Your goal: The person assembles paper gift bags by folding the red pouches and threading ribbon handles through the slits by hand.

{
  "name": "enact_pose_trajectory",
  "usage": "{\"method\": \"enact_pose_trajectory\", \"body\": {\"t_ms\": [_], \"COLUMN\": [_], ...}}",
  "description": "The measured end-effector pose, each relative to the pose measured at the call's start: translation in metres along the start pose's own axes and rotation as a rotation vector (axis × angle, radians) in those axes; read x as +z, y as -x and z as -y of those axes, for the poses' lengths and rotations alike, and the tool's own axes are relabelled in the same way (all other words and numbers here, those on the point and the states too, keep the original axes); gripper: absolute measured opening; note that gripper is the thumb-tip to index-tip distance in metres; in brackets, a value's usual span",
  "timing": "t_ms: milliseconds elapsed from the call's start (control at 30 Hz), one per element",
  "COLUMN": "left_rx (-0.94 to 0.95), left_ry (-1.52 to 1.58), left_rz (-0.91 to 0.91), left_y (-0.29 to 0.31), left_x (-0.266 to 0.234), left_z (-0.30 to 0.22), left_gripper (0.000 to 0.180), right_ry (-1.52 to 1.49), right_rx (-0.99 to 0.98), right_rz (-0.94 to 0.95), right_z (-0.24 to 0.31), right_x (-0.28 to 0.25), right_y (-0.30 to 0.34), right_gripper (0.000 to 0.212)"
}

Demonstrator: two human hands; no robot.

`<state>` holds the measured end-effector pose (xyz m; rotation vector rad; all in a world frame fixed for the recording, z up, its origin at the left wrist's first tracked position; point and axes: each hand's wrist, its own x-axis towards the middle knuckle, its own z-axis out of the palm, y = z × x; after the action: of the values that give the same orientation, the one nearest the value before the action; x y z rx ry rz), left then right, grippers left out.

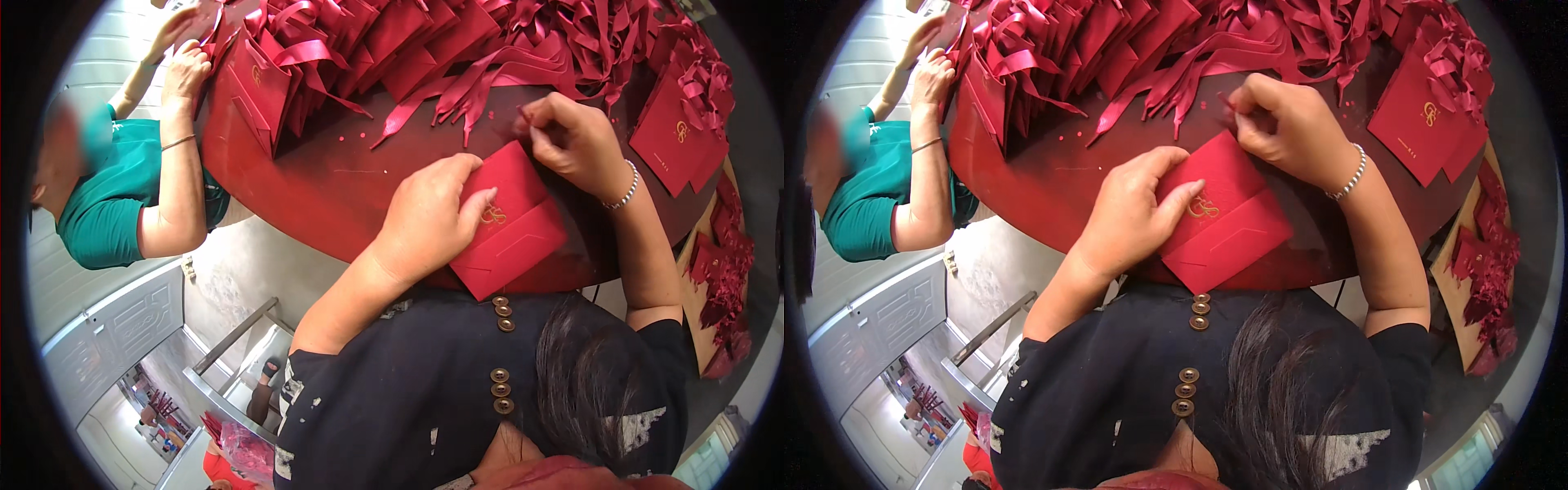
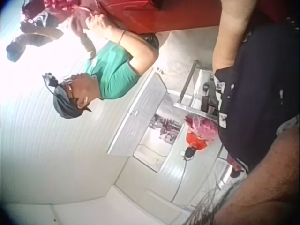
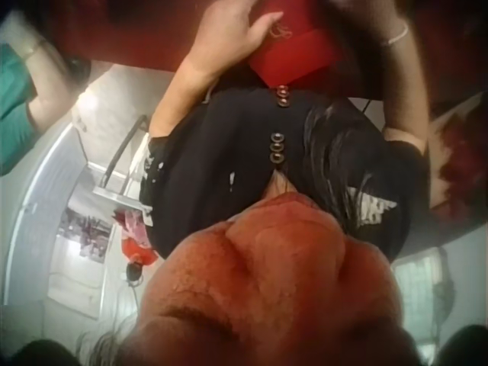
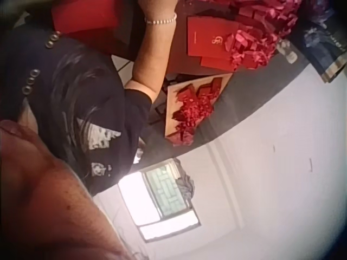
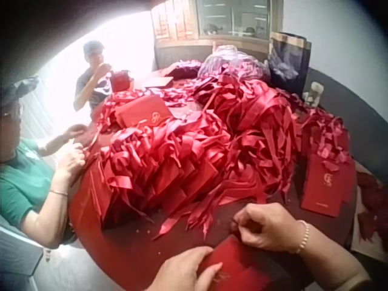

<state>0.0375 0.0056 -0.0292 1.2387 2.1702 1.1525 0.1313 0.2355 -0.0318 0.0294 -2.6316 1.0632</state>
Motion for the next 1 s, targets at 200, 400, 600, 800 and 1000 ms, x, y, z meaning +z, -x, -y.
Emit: {"method": "enact_pose_trajectory", "body": {"t_ms": [200, 400, 600, 800, 1000], "left_rx": [-0.053, -0.016, -0.042, -0.119, -0.108], "left_ry": [0.064, 0.047, 0.091, 0.18, 0.176], "left_rz": [0.047, 0.045, 0.107, 0.159, 0.168], "left_y": [-0.009, -0.013, -0.017, -0.021, -0.022], "left_x": [-0.002, 0.004, 0.003, -0.002, -0.001], "left_z": [0.003, 0.001, -0.001, 0.0, 0.001], "left_gripper": [0.028, 0.027, 0.024, 0.021, 0.02], "right_ry": [-0.126, -0.054, -0.076, -0.096, -0.053], "right_rx": [0.129, 0.058, 0.077, 0.073, 0.043], "right_rz": [-0.07, -0.073, -0.095, -0.124, -0.137], "right_z": [0.025, 0.038, 0.031, 0.035, 0.036], "right_x": [0.0, 0.007, 0.014, 0.016, 0.018], "right_y": [0.035, 0.044, 0.05, 0.05, 0.048], "right_gripper": [0.028, 0.02, 0.02, 0.021, 0.02]}}
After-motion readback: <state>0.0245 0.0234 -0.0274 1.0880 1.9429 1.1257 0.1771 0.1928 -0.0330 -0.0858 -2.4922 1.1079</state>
